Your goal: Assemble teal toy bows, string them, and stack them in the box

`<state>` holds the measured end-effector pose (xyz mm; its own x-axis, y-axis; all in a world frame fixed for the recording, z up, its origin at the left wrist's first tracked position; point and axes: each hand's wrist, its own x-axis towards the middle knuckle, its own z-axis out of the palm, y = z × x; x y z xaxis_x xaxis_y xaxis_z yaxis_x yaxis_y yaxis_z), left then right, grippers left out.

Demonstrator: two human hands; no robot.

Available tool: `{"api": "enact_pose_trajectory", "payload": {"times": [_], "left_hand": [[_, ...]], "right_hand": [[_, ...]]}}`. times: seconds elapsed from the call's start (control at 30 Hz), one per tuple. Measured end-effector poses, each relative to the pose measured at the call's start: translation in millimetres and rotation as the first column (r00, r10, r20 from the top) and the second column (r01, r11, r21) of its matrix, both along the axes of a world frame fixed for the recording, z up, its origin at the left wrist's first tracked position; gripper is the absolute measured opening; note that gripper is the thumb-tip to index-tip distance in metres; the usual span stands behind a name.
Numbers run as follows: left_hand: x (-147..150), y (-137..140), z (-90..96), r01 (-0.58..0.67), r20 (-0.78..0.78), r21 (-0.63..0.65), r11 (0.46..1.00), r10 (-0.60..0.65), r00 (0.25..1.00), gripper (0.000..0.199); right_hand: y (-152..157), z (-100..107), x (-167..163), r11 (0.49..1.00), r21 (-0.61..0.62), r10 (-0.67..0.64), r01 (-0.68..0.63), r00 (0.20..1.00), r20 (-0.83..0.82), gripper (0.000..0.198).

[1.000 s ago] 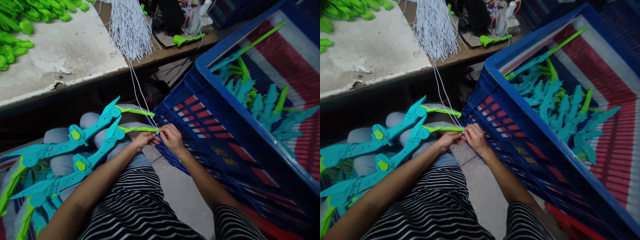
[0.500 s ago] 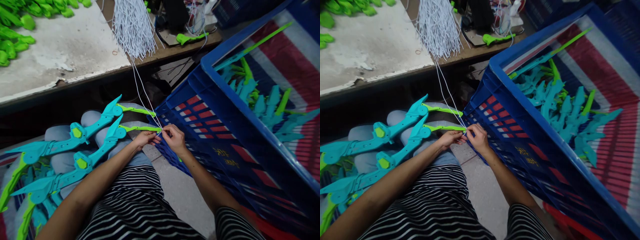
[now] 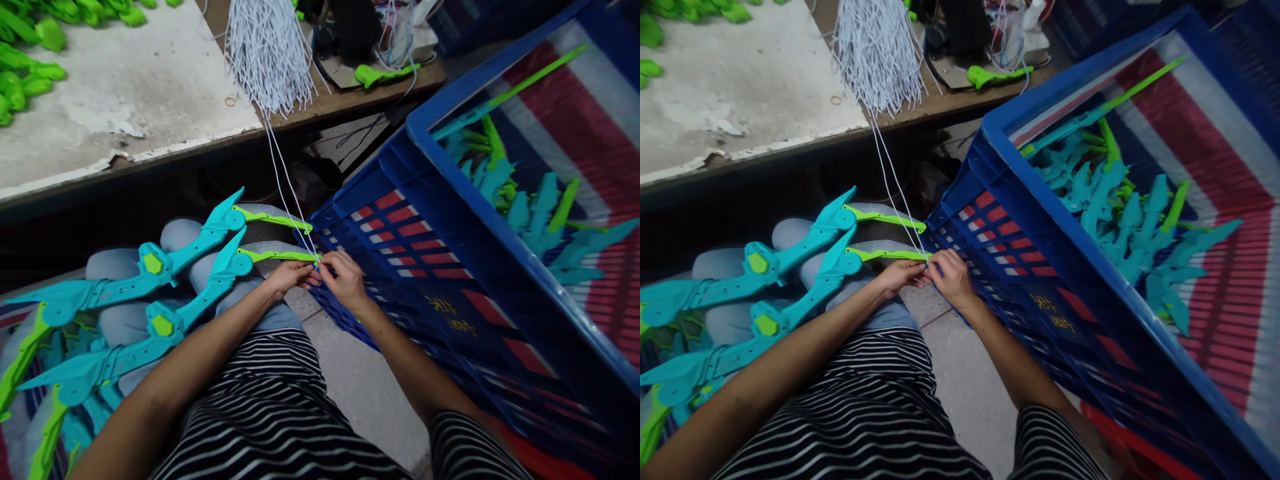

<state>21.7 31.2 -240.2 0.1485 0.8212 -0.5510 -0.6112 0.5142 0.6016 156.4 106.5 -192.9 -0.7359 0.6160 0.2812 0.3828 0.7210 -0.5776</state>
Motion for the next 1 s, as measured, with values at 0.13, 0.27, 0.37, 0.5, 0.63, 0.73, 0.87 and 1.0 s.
{"api": "enact_pose_trajectory", "payload": {"times": [0.13,0.27,0.37,0.5,0.63,0.73,0.87,1.0], "left_hand": [[1.2,2.0,1.0,-0.011,0.008,-0.006,1.000,0.011,1.000,0.022],[2.3,2.8,1.0,-0.017,0.008,-0.013,1.000,0.017,1.000,0.022],[2.1,1.9,0.4,-0.008,0.004,-0.011,1.000,0.008,1.000,0.024],[1.3,1.1,1.6,-0.004,0.004,-0.003,1.000,0.004,1.000,0.023],[1.8,1.9,4.8,-0.010,-0.002,-0.019,1.000,0.010,1.000,0.016],[2.5,2.5,5.9,-0.018,-0.023,-0.036,0.999,0.017,1.000,0.013],[3.0,2.7,5.9,-0.014,-0.034,-0.027,1.000,0.013,0.999,0.018],[3.2,3.5,7.8,-0.021,-0.039,-0.028,0.999,0.020,0.999,0.017]], "right_hand": [[0.0,-4.0,2.7,0.910,-0.388,-0.161,0.147,0.987,-0.003,0.012],[3.3,-2.2,3.9,0.729,-0.668,-0.212,0.152,0.977,-0.009,0.024],[5.2,3.1,4.1,0.633,-0.755,-0.285,0.172,0.958,-0.020,0.030],[6.8,5.1,4.3,0.520,-0.837,-0.235,0.169,0.971,0.050,0.033],[8.4,-3.0,2.3,0.632,-0.754,-0.240,0.178,0.970,0.028,0.029],[8.0,-7.0,0.4,0.790,-0.568,-0.283,0.232,0.959,-0.002,0.020],[4.3,-4.5,0.2,0.931,-0.270,-0.249,0.244,0.968,0.019,0.011],[0.9,-3.1,4.1,0.964,-0.210,-0.153,0.162,0.986,0.059,0.009]]}}
